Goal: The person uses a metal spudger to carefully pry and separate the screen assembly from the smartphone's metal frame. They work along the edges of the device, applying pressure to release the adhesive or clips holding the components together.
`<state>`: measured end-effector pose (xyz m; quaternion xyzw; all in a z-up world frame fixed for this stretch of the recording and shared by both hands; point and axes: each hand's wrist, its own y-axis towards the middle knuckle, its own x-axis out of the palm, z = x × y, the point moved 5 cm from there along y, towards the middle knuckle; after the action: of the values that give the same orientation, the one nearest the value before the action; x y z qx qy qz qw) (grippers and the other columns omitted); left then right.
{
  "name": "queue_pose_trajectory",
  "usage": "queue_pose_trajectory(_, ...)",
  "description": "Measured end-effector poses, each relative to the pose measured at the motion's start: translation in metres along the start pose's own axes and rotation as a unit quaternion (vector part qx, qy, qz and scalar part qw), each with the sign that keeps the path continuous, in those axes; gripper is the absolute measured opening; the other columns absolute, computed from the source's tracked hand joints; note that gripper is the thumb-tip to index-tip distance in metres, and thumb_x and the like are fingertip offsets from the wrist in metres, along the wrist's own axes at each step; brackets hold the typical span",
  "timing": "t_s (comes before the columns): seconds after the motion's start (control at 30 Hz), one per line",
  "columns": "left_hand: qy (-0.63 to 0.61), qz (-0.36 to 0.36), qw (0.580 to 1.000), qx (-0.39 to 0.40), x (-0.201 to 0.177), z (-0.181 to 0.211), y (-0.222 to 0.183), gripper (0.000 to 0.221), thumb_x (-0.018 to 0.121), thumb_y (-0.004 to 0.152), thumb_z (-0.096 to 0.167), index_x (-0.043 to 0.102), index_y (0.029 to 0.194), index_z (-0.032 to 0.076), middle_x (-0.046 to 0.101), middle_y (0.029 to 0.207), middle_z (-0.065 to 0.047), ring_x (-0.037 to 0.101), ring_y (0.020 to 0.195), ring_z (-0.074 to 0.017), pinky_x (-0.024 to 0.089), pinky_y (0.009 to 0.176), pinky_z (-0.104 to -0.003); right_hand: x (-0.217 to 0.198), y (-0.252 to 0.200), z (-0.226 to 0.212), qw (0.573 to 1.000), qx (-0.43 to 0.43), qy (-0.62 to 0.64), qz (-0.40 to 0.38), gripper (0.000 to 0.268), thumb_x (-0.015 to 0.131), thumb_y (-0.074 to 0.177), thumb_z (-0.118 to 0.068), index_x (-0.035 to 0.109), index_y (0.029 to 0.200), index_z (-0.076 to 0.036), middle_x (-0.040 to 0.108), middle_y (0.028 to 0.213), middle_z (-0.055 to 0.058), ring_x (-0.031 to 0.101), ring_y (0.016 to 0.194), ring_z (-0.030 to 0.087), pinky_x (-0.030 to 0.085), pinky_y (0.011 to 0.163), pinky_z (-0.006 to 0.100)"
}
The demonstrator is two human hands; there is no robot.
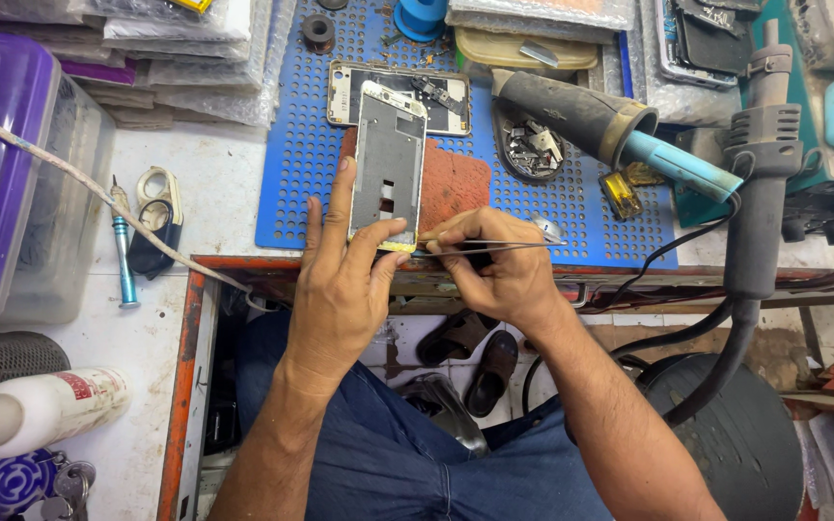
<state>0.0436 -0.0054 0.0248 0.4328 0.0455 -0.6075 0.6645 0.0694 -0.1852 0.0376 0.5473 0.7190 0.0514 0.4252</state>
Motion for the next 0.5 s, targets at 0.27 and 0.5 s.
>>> queue_pose_trajectory(0.27,-0.005,0.007,1.0,0.001,0.0012,-0.001,-0.0018,0.029,0.078,0.091,0.014,0.071,0.119,0.008,0.03,0.166,-0.022,0.042,0.151,-0.0379,0.031,0.127,-0.058,0.0031,-0.0027,0.0024,0.999,0.02,-0.017,0.031,0.018,0.074,0.094,0.003,0.057,0.098,-0.002,0.079,0.099,0.011,0.079,0.09,0.019,0.062,0.076,0.028)
queue_pose_trajectory(0.5,-0.01,0.006,1.0,-0.003,0.0021,-0.0023,-0.0027,0.027,0.077,0.092,0.014,0.071,0.118,0.009,0.029,0.166,-0.022,0.042,0.151,-0.0366,0.029,0.127,-0.058,-0.0003,-0.0006,0.0023,0.999,0.01,0.035,-0.005,0.018,0.071,0.091,0.005,0.056,0.097,-0.001,0.077,0.099,0.012,0.078,0.092,0.02,0.063,0.079,0.029)
